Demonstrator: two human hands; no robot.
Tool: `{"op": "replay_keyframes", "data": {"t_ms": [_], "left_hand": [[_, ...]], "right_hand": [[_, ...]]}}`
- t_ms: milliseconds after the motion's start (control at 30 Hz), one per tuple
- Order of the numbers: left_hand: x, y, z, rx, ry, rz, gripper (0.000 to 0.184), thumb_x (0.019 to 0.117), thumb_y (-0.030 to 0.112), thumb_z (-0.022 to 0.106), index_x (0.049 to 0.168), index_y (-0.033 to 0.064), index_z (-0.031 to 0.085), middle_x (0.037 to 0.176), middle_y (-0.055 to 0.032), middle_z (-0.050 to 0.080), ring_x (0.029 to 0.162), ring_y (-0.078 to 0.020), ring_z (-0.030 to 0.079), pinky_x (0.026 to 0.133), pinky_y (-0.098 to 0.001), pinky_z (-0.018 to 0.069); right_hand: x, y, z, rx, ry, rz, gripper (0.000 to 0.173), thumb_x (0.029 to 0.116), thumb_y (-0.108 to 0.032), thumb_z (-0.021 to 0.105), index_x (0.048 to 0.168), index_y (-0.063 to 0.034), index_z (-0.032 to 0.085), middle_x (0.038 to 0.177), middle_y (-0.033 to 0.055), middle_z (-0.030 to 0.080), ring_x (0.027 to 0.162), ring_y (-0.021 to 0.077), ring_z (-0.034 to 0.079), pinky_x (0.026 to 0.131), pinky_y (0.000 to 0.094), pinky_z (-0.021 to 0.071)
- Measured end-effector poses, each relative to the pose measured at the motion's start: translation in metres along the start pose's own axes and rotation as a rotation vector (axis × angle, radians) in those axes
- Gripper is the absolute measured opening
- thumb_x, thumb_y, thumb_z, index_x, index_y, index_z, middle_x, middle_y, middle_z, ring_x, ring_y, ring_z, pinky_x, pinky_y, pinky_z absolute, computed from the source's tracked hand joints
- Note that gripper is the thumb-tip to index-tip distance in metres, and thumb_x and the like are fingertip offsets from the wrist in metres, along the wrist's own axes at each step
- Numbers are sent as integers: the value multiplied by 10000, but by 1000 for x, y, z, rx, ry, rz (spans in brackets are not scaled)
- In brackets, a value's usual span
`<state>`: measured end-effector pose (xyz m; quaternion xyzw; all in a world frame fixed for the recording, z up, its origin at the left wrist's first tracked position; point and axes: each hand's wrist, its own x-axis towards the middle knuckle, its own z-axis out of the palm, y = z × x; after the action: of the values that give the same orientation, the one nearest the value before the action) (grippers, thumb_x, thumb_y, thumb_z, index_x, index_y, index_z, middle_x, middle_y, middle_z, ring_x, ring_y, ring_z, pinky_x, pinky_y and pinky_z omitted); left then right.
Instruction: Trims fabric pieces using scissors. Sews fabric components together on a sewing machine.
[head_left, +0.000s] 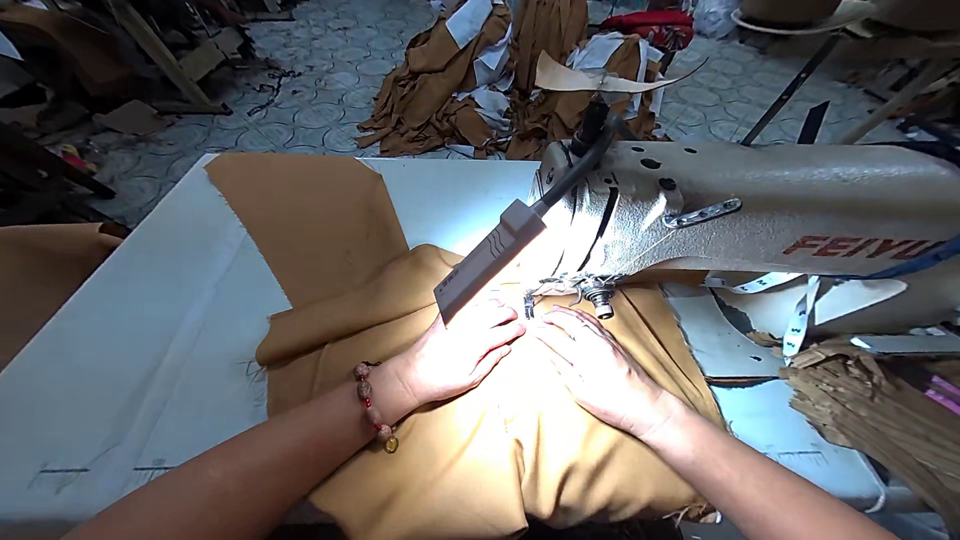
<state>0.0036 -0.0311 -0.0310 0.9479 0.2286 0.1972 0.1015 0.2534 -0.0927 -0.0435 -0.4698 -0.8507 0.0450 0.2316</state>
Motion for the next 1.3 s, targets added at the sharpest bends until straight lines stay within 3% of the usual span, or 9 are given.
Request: {"op": "replay_keyframes", "data": {"t_ms": [633,900,1000,1067,1100,1200,1300], "left_hand": [[8,-4,-3,-19,6,-4,375,1049,258,422,1236,114,713,1335,-79,670,1365,-260,544,1139,-677,269],[11,-4,-6,-15,-11,7,385,1039,253,431,1250,89,708,1338,-110,658,1343,-291,553,1126,-683,275],[13,-3,-9,-24,-25,1,391,1038,228,431,1274,58,692,1359,-140,643,1346,-321,549,1112,-698,273],[15,1,-16,-33,-79,-27,384,1035,207,447,1297,48,678,1373,-145,626,1358,-338,533,1095,-728,278],[17,4,-21,-38,-117,-46,377,1037,198,456,1310,50,670,1387,-148,614,1372,-346,518,1092,-738,284],[25,5,-28,-8,-215,-77,334,1044,189,488,1286,64,682,1387,-139,616,1352,-335,537,1070,-723,311],[32,23,-33,48,-264,-164,283,1051,188,523,1213,47,706,1340,-136,635,1308,-322,559,1087,-664,322]], "right_hand": [[11,8,-2,30,-38,27,399,1034,-251,426,1265,-105,717,1338,135,656,1314,289,579,1163,461,392],[14,9,-5,31,21,-54,368,1005,-200,464,1199,-50,738,1284,160,674,1261,315,612,1120,472,437],[14,8,-16,20,-116,-18,392,1026,-177,453,1320,-41,674,1398,149,617,1356,313,541,1177,482,372],[7,3,-29,-25,-209,-4,426,1061,-217,429,1426,-89,606,1487,122,564,1424,306,482,1200,526,321],[0,0,-36,-35,-193,-28,426,1056,-237,442,1415,-95,621,1460,124,589,1406,314,505,1186,548,337],[-24,-4,-68,-16,69,-167,307,970,-167,533,1105,-22,768,1213,143,724,1195,296,671,1084,513,484],[-54,13,-125,-153,312,-162,294,1012,-146,539,1073,58,742,1173,227,718,1164,348,673,1062,488,498]]}}
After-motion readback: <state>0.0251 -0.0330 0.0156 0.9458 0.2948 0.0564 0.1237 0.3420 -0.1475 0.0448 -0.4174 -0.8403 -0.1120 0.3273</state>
